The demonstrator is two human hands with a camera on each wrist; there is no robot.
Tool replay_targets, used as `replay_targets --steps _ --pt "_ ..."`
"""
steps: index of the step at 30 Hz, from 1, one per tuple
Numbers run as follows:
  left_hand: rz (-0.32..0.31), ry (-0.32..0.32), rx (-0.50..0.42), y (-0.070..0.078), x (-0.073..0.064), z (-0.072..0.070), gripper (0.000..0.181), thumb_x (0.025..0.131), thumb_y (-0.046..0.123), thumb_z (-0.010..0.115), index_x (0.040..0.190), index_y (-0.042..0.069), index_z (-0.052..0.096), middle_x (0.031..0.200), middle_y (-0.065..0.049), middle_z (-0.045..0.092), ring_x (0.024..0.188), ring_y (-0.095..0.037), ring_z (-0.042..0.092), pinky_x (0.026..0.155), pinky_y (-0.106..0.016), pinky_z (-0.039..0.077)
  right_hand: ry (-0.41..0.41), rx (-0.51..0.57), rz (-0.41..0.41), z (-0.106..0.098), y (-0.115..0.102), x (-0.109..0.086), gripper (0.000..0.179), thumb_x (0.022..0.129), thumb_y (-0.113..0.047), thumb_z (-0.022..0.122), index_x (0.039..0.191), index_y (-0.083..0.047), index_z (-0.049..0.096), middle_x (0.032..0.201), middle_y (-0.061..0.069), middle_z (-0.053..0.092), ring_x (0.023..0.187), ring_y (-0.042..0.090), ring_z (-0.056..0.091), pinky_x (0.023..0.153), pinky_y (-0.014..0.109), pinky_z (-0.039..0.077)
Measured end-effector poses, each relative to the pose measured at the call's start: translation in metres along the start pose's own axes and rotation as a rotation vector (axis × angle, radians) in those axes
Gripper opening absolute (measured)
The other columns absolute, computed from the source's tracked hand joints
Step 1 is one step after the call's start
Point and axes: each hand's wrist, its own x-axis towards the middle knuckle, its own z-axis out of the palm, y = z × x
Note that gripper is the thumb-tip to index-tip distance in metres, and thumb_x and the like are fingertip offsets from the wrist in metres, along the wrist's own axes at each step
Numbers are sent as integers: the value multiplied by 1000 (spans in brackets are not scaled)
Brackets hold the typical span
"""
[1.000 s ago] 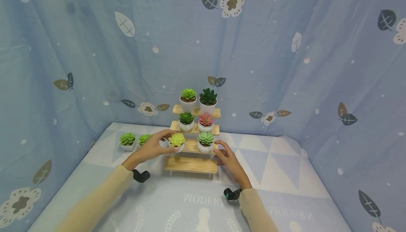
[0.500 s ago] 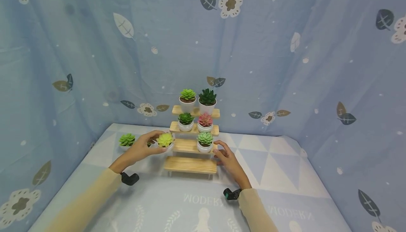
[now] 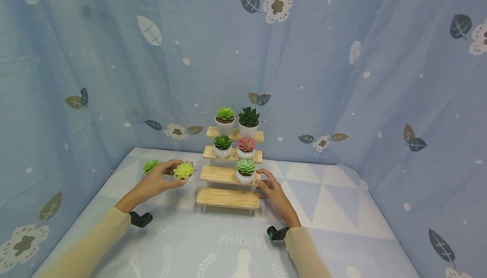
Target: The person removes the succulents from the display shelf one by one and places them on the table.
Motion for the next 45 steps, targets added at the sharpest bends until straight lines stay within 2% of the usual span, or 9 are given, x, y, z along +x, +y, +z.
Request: replay_targets --steps 9,16,20,27,34,40,45 --pt "-25 12 52 -18 -15 -16 83 85 49 84 151 12 50 137 -13 56 118 -34 54 101 -57 45 18 -6 -7 1 -1 -2 47 101 -52 63 144 -41 50 140 13 59 119 32 62 90 46 55" --pt "-28 50 90 -25 -24 -27 83 86 47 84 151 9 49 136 -15 56 117 -32 54 101 -56 44 5 3 6 0 -2 -1 49 103 -49 61 148 -36 46 143 17 56 123 36 60 91 47 54" --pt "-39 68 121 -32 -30 -29 86 86 51 83 152 8 48 140 -16 55 120 -35 54 101 -57 45 -9 9 17 1 -8 -4 50 105 -43 60 151 -32 44 142 19 57 124 38 59 93 48 53" --pt "-43 92 154 -45 -35 -34 86 84 55 82 150 10 51 133 -12 58 115 -33 55 96 -56 47 7 13 9 1 -4 -2 51 103 -48 61 149 -34 46 143 18 56 122 36 60 92 48 53" --pt "-71 101 196 -54 -42 -38 79 87 50 81 146 6 52 127 -16 59 112 -35 55 91 -53 48 17 22 12 1 -2 0 50 101 -50 64 146 -37 48 140 17 58 120 35 61 90 45 54" --pt "-92 106 223 -62 -46 -43 82 87 54 80 146 5 51 128 -18 59 113 -37 55 90 -54 49 38 17 2 1 0 0 49 100 -50 64 145 -36 50 136 16 61 116 31 63 87 43 55" --pt "-129 108 232 -74 -49 -48 86 87 56 79 148 4 48 129 -20 58 114 -38 56 90 -55 50 17 15 -11 2 -2 -2 50 103 -47 62 148 -33 48 136 16 61 116 33 63 86 42 56"
